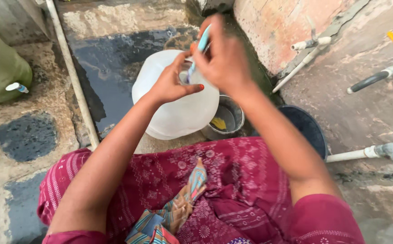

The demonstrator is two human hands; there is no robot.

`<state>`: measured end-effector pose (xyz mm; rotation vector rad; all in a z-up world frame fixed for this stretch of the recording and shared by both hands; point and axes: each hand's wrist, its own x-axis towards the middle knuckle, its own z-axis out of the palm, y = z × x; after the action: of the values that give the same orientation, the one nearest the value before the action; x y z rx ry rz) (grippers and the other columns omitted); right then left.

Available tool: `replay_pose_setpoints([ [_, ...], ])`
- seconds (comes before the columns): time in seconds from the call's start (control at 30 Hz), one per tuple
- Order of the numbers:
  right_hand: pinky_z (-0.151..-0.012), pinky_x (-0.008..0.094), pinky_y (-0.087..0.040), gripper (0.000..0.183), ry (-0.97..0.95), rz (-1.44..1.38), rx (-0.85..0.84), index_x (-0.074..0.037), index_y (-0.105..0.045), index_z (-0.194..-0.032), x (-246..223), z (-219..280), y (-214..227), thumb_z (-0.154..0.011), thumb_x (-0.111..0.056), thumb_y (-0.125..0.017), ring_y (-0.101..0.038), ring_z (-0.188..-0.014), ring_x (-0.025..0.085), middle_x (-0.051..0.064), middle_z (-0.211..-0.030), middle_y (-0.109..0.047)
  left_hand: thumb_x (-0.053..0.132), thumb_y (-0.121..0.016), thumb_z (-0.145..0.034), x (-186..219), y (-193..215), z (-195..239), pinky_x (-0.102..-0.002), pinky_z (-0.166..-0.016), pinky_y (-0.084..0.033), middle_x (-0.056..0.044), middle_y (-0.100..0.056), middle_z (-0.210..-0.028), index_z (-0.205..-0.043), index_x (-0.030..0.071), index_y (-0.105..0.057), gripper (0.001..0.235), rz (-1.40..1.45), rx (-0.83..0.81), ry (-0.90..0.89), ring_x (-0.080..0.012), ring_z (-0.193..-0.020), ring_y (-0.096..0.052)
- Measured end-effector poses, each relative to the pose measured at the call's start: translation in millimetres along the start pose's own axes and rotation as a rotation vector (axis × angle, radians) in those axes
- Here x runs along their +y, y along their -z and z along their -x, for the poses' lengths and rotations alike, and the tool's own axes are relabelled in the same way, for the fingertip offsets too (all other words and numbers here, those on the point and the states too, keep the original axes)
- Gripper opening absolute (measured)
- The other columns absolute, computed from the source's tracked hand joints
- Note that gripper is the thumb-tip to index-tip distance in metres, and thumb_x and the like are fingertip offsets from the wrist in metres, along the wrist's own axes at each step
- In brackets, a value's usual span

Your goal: The person cleans a large water jug with a yellow sponge and fills it with water from a small container.

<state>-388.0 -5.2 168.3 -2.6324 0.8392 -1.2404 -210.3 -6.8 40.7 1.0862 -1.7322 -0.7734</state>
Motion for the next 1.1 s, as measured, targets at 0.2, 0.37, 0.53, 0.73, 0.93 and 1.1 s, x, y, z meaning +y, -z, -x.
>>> replay_pose_setpoints([
  [0.2, -0.066, 0.046, -0.056, 0.028, -0.035, -0.18, -0.038, -0.007, -0.037, -0.125, 19, 21, -30, -0.104, -0.012, -0.055, -0.071, -0.078, 0.041, 0.017, -0.095, -0.068, 0.019, -0.084, -0.082, -6, -17, -7, -0.038, -0.108, -0.051, -0.013, -0.064, -0.141, -0.152, 0.004, -0.042, 0.083, 0.187, -0.104, -0.1, -0.0254, -0.129, -0.064],
  [0.37, -0.066, 0.049, -0.048, 0.022, -0.096, -0.154, -0.145, -0.006, -0.044, -0.127, 28, 20, -32, -0.108, -0.013, -0.054, -0.069, -0.076, 0.04, 0.016, -0.078, -0.066, 0.016, -0.086, -0.082, -9, -8, -10, -0.037, -0.111, -0.048, -0.01, -0.064, -0.137, -0.143, 0.005, -0.048, 0.073, 0.274, -0.15, -0.035, -0.0216, -0.135, -0.058],
  [0.53, -0.06, 0.045, -0.051, 0.026, -0.071, -0.056, -0.1, -0.004, -0.053, -0.099, 35, 9, -38, -0.1, -0.023, -0.072, -0.07, -0.069, 0.036, 0.016, -0.074, -0.067, 0.015, -0.085, -0.083, -3, 7, -13, -0.036, -0.111, -0.046, -0.008, -0.066, -0.136, -0.138, 0.006, -0.053, 0.065, 0.23, -0.149, 0.099, -0.0202, -0.134, -0.058],
  [0.73, -0.061, 0.043, -0.051, 0.024, -0.043, -0.095, -0.099, -0.008, -0.057, -0.108, 48, 9, -53, -0.101, -0.028, -0.068, -0.071, -0.073, 0.034, 0.012, -0.081, -0.07, 0.017, -0.083, -0.083, 0, 16, -15, -0.035, -0.109, -0.048, -0.007, -0.067, -0.134, -0.139, 0.007, -0.053, 0.064, 0.23, -0.094, 0.099, -0.0178, -0.129, -0.06],
  [0.93, -0.064, 0.042, -0.051, 0.017, -0.134, -0.122, -0.113, -0.01, -0.059, -0.11, 42, -15, -38, -0.106, -0.027, -0.06, -0.073, -0.077, 0.029, 0.009, -0.084, -0.073, 0.026, -0.088, -0.079, 4, 24, -29, -0.033, -0.105, -0.046, -0.006, -0.066, -0.129, -0.14, 0.007, -0.054, 0.072, 0.183, -0.081, 0.105, -0.0169, -0.122, -0.06],
  [1.1, -0.07, 0.039, -0.054, 0.016, -0.102, -0.218, 0.082, -0.008, -0.057, -0.113, 36, -29, -8, -0.113, -0.024, -0.053, -0.074, -0.081, 0.026, 0.008, -0.091, -0.073, 0.038, -0.087, -0.072, 4, 35, -29, -0.032, -0.096, -0.049, -0.006, -0.069, -0.119, -0.136, 0.012, -0.059, 0.074, 0.052, -0.087, 0.336, -0.0171, -0.11, -0.064],
])
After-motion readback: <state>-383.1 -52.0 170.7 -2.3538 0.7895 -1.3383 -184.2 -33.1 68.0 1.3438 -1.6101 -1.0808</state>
